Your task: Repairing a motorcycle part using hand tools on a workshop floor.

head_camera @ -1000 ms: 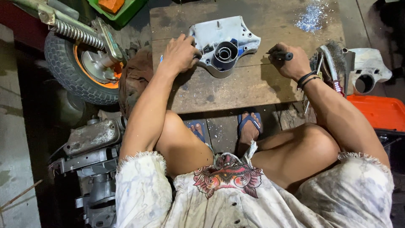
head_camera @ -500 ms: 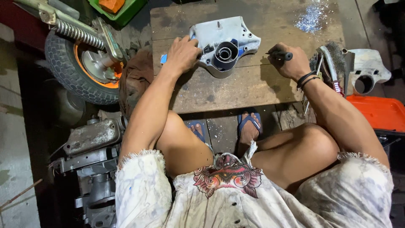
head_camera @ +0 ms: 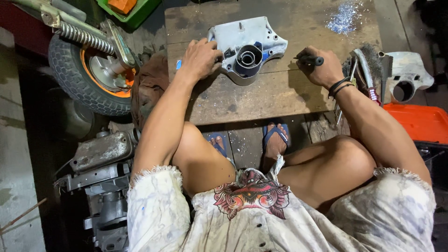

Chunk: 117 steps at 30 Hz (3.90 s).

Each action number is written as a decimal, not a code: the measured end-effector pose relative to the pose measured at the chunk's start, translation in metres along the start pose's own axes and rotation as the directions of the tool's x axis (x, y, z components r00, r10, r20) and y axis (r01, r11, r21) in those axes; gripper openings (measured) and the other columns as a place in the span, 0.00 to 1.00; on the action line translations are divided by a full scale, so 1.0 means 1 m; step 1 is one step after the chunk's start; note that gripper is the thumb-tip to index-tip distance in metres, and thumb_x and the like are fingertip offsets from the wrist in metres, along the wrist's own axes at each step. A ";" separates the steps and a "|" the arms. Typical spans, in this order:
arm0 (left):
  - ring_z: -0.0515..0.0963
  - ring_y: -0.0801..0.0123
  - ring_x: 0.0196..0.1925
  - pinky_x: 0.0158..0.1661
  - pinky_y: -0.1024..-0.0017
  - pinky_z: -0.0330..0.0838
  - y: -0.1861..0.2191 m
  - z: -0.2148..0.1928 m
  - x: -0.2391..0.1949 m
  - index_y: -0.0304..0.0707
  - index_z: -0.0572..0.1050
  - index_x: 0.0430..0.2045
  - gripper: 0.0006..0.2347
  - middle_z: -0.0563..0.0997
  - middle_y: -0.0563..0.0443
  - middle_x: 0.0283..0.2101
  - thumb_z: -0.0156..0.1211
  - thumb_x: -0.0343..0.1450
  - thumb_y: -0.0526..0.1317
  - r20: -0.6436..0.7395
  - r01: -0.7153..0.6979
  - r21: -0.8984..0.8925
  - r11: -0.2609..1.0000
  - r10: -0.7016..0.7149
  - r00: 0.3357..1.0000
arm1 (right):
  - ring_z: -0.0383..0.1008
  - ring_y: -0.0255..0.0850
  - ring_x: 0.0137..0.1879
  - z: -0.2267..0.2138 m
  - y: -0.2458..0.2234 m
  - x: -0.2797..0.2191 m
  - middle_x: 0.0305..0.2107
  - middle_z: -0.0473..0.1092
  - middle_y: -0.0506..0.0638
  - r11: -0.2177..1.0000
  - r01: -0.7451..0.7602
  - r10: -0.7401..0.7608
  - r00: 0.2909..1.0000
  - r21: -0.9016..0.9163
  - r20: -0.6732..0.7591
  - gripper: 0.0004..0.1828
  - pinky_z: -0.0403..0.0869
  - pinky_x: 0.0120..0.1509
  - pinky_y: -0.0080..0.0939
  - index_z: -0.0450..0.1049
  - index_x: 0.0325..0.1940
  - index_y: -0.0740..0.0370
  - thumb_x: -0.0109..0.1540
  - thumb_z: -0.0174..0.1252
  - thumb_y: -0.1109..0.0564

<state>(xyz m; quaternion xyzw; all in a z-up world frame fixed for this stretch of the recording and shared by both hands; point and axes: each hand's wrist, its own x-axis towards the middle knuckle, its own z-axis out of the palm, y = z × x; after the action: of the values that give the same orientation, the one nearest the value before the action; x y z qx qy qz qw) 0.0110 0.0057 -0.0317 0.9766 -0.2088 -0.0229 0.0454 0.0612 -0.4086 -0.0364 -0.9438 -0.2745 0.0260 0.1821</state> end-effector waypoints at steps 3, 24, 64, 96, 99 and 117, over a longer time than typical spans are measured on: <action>0.78 0.52 0.47 0.47 0.49 0.71 -0.005 0.006 0.001 0.43 0.83 0.39 0.12 0.81 0.48 0.43 0.71 0.70 0.48 -0.095 -0.021 0.054 0.998 0.026 0.995 | 0.80 0.60 0.36 -0.002 -0.004 0.000 0.37 0.80 0.59 1.000 -0.023 0.023 1.000 0.004 0.008 0.09 0.77 0.29 0.56 0.76 0.49 0.56 0.70 0.61 0.51; 0.78 0.52 0.45 0.45 0.50 0.70 -0.008 0.007 -0.004 0.44 0.82 0.36 0.11 0.81 0.51 0.40 0.72 0.69 0.49 -0.125 -0.004 0.073 0.997 0.013 0.992 | 0.80 0.62 0.38 0.000 -0.002 0.000 0.37 0.80 0.59 1.000 0.006 -0.006 1.000 -0.015 -0.019 0.09 0.75 0.31 0.58 0.78 0.49 0.57 0.68 0.62 0.51; 0.58 0.35 0.72 0.67 0.30 0.50 0.012 -0.033 -0.012 0.40 0.48 0.73 0.48 0.58 0.30 0.71 0.76 0.61 0.50 0.241 0.358 -0.142 0.923 -0.319 0.917 | 0.81 0.58 0.42 -0.005 -0.007 -0.001 0.42 0.80 0.60 0.997 0.035 -0.033 0.999 0.062 -0.026 0.10 0.79 0.36 0.55 0.76 0.51 0.58 0.68 0.63 0.53; 0.51 0.35 0.77 0.70 0.32 0.44 -0.008 -0.032 -0.028 0.49 0.61 0.70 0.42 0.56 0.36 0.75 0.75 0.61 0.58 0.488 0.594 -0.064 0.802 -0.494 0.720 | 0.79 0.61 0.37 -0.006 -0.007 -0.003 0.37 0.79 0.58 0.999 0.020 -0.019 0.999 0.030 -0.029 0.09 0.74 0.29 0.57 0.77 0.49 0.55 0.69 0.60 0.51; 0.48 0.31 0.77 0.71 0.31 0.38 -0.006 -0.029 -0.025 0.47 0.55 0.73 0.43 0.53 0.33 0.75 0.73 0.63 0.54 0.461 0.573 -0.126 0.810 -0.464 0.757 | 0.80 0.59 0.38 -0.002 0.000 -0.004 0.37 0.80 0.56 0.999 0.032 -0.030 0.999 0.036 -0.041 0.08 0.74 0.31 0.55 0.77 0.49 0.55 0.70 0.61 0.51; 0.66 0.50 0.68 0.64 0.42 0.61 0.010 -0.030 0.030 0.45 0.63 0.67 0.24 0.67 0.42 0.68 0.59 0.75 0.47 -0.111 0.323 -0.272 0.907 -0.363 0.925 | 0.80 0.54 0.43 -0.002 -0.018 0.017 0.44 0.78 0.62 0.991 0.068 -0.062 0.997 0.115 -0.050 0.17 0.80 0.50 0.58 0.74 0.59 0.58 0.65 0.61 0.62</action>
<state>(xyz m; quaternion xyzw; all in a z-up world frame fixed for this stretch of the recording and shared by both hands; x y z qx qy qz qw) 0.0359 -0.0133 -0.0013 0.9833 -0.0246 0.0216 0.1790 0.0668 -0.3859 -0.0272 -0.9225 -0.2989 0.0143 0.2438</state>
